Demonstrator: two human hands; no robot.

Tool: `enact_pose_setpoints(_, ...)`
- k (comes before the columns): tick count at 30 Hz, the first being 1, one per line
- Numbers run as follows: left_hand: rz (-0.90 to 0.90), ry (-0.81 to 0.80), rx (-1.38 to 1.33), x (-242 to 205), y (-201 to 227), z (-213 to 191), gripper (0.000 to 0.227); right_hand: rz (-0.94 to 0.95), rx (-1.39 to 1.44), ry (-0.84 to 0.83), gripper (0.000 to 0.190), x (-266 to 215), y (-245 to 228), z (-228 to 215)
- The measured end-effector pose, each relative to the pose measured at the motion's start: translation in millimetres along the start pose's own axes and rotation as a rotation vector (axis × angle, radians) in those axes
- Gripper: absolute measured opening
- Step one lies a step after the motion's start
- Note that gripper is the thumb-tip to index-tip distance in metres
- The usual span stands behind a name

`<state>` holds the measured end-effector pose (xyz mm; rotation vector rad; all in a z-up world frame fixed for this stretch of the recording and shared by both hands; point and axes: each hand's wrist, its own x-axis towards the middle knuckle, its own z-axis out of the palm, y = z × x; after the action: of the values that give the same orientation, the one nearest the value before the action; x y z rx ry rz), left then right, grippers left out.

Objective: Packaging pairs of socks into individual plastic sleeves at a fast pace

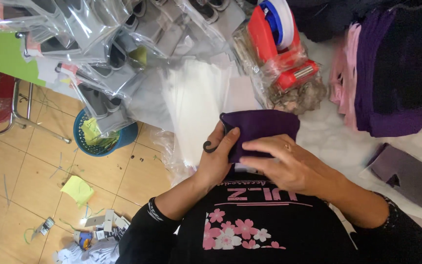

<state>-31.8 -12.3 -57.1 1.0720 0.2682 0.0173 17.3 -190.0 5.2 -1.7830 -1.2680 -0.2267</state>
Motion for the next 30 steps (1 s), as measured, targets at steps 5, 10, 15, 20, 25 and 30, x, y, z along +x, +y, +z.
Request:
enact_pose_setpoints(5,0.041,-0.046,0.046,3.8,-3.9,-6.7,0.042,-0.189,-0.036,0.096,0.036,-3.3,6.7,4.9)
enact_pose_setpoints(10,0.038,-0.132,0.033,2.6,5.3,-1.7,0.042,0.239,0.304,0.24,0.008,3.6,5.2,-2.8)
enact_pose_setpoints(15,0.045,-0.241,0.084,-1.6,25.0,0.4,0.046,0.643,0.104,0.259,0.018,-1.1,3.3,5.0)
enact_pose_setpoints(20,0.154,-0.268,0.344,-10.9,34.9,1.1,0.035,0.586,0.116,0.406,0.024,14.7,22.5,-9.3)
enact_pose_setpoints(25,0.141,-0.277,0.341,-16.4,33.5,7.5,0.029,0.461,0.336,0.311,0.006,35.9,29.5,-17.6)
enact_pose_setpoints(30,0.1,-0.2,0.289,-7.1,47.5,3.8,0.035,-0.073,-0.064,0.272,0.014,20.5,22.9,-1.1)
